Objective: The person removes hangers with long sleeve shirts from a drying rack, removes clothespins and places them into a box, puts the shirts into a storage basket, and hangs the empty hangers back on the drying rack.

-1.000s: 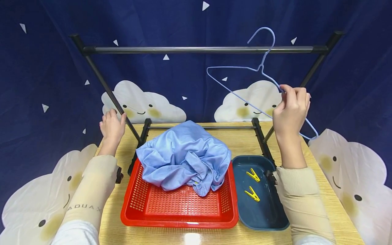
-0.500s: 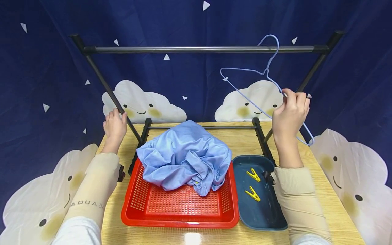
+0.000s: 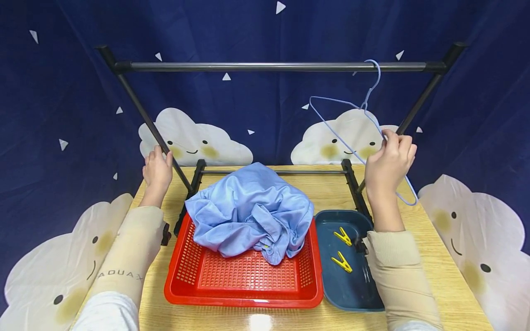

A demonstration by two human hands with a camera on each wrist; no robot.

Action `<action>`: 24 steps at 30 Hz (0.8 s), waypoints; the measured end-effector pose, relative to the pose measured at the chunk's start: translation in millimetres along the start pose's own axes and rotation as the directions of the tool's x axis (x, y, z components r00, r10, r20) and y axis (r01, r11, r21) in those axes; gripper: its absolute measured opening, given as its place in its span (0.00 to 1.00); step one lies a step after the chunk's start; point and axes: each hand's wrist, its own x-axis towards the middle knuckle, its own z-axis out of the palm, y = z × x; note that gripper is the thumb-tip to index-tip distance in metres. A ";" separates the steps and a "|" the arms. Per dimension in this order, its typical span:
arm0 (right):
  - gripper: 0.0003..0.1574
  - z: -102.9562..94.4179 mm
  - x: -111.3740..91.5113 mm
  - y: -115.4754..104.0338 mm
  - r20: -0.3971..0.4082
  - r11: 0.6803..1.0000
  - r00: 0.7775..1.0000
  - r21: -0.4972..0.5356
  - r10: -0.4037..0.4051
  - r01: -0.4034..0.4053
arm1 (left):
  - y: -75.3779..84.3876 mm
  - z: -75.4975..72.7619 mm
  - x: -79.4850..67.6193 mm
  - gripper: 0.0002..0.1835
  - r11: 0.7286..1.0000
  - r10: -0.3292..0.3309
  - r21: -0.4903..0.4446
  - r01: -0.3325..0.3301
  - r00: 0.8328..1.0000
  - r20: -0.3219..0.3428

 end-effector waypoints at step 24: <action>0.16 -2.8 -9.9 -6.8 0.015 1.000 1.000 -0.002 0.023 -0.023 | 1.3 0.9 -1.5 0.22 1.000 -0.015 -0.017 0.015 1.000 0.012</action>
